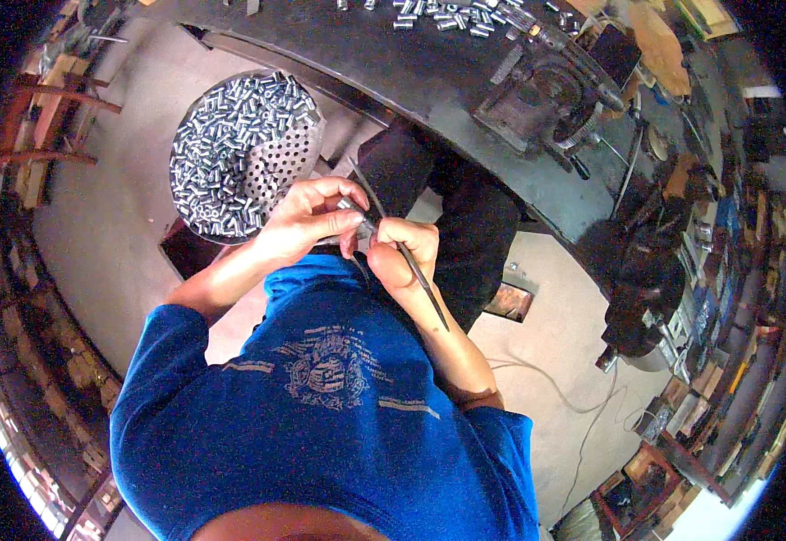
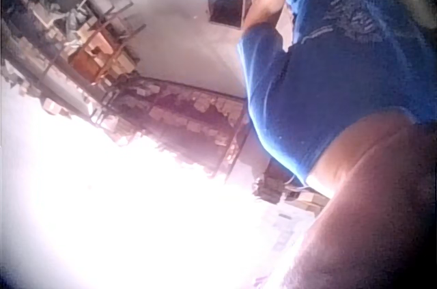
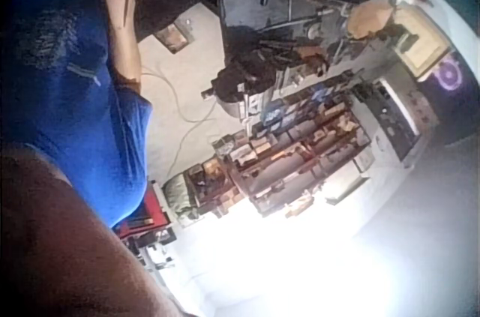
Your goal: The person uses pliers to trim small metal pieces from a perforated metal basket. They repeatedly pick up individual metal parts, use the pliers to snip off small protrusions, and place the finished pieces onto a nearby workbench. The process is repetitive and focused on refining the shape of the metal components.
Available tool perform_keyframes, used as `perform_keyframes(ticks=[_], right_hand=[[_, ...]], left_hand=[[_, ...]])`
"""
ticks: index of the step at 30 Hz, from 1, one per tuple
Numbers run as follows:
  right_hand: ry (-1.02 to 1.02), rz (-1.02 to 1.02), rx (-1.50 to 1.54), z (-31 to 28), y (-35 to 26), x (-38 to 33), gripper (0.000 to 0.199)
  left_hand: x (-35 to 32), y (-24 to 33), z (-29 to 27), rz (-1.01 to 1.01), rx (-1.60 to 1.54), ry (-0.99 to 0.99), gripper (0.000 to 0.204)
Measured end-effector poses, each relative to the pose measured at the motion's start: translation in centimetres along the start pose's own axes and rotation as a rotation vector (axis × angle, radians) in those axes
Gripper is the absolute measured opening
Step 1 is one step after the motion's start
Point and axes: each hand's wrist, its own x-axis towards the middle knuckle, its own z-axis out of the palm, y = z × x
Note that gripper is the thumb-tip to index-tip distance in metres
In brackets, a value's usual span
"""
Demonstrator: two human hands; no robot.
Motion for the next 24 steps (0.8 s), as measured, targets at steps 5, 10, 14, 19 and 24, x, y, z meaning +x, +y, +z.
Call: perform_keyframes(ticks=[5,10,14,19,24], right_hand=[[0.005,0.045,-0.058,-0.7,-1.5,0.1,0.028],[0.049,-0.119,-0.082,-0.5,-3.5,-0.9,0.031],[-0.251,-0.284,-0.039,-0.7,-4.9,-0.2,0.047],[-0.303,-0.299,-0.121,-1.3,-5.6,-0.2,0.042],[-0.266,-0.124,-0.159,-0.9,-6.6,-0.2,0.038]], left_hand=[[0.3,0.8,-1.6,0.066,0.116,0.084,0.016],[0.8,0.7,-3.7,0.340,0.970,0.369,0.013],[1.0,0.7,-4.2,0.471,1.204,0.331,0.020],[1.0,0.3,-4.4,0.558,1.274,0.309,0.021],[1.1,0.2,-4.6,0.561,1.307,0.291,0.022]])
